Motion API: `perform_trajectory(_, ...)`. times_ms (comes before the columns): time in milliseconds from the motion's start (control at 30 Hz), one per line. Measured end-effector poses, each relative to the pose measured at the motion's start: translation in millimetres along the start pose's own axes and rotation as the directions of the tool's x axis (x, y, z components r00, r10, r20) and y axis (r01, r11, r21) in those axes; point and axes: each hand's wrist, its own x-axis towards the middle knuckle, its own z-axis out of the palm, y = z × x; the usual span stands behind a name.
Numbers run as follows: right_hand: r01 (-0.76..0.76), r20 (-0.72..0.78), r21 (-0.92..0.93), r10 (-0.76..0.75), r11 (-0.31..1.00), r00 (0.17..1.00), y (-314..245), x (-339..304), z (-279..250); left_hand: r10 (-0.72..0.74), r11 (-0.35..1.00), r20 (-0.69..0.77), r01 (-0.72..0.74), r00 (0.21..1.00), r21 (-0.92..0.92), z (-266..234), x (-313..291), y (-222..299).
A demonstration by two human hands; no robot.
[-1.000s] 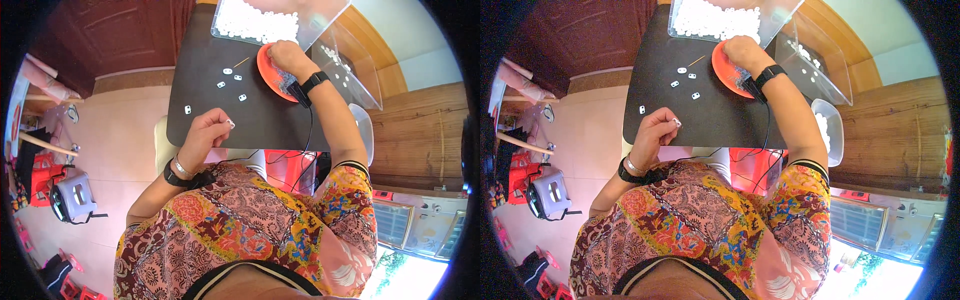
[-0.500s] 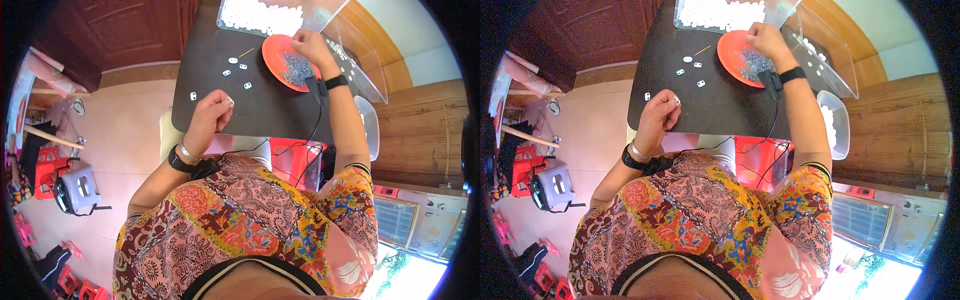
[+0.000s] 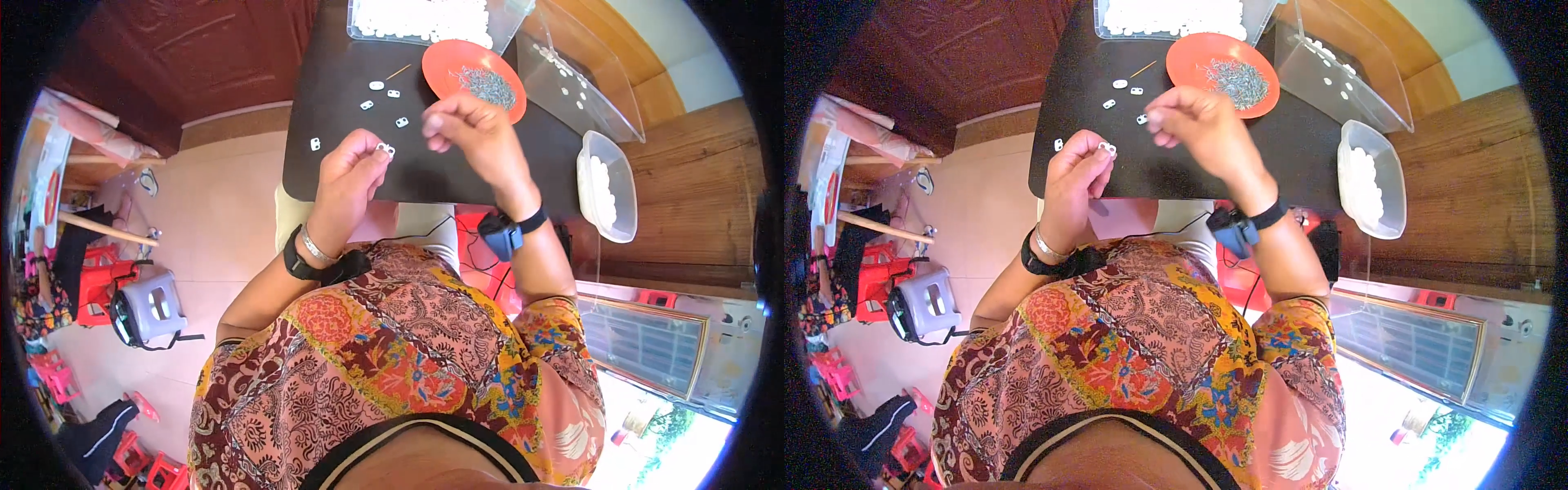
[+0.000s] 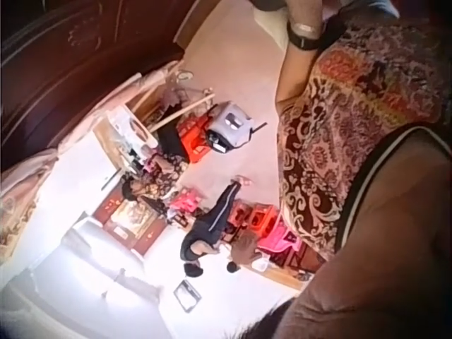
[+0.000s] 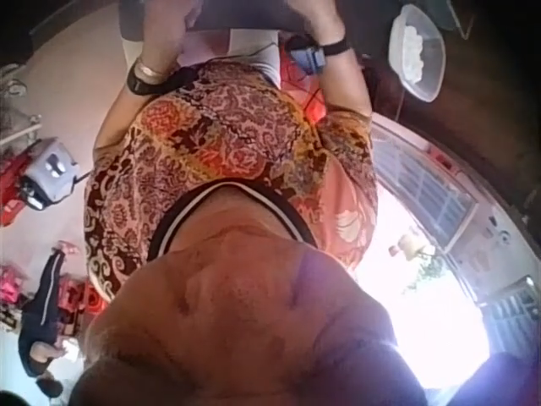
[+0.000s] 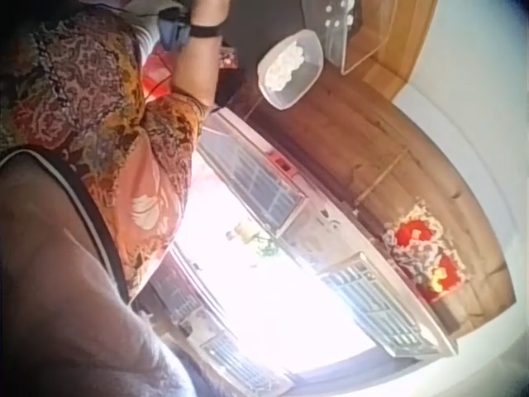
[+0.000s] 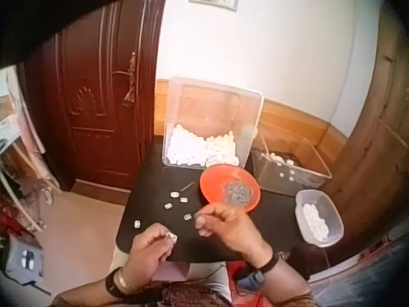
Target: Assembling small white plastic components by inserting thin metal pins into them using a fine-tipped tool.
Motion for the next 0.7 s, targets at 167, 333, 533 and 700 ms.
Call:
perform_trajectory(167, 0.021, 0.081, 0.091, -0.029, 0.996, 0.996, 3.2, -5.6, 27.2, 0.057, 0.995, -0.028, -0.054, 0.998, 0.087, -2.3, -6.7, 1.4)
perform_trajectory(333, 0.040, 0.049, 0.137, -0.047, 0.990, 0.998, 0.8, -5.2, 38.4, 0.104, 0.977, -0.054, -0.092, 0.993, 0.193, -4.9, -8.8, -2.9)
perform_trajectory(533, 0.007, 0.097, 0.123, -0.019, 0.992, 0.995, 3.6, -7.7, 43.9, 0.138, 0.962, -0.061, -0.119, 0.989, 0.246, -5.1, -8.8, -3.6)
perform_trajectory(700, 0.013, 0.077, 0.102, -0.021, 0.995, 0.997, 5.8, -10.0, 46.0, 0.148, 0.947, -0.050, -0.127, 0.988, 0.297, -4.7, -10.3, -4.1)
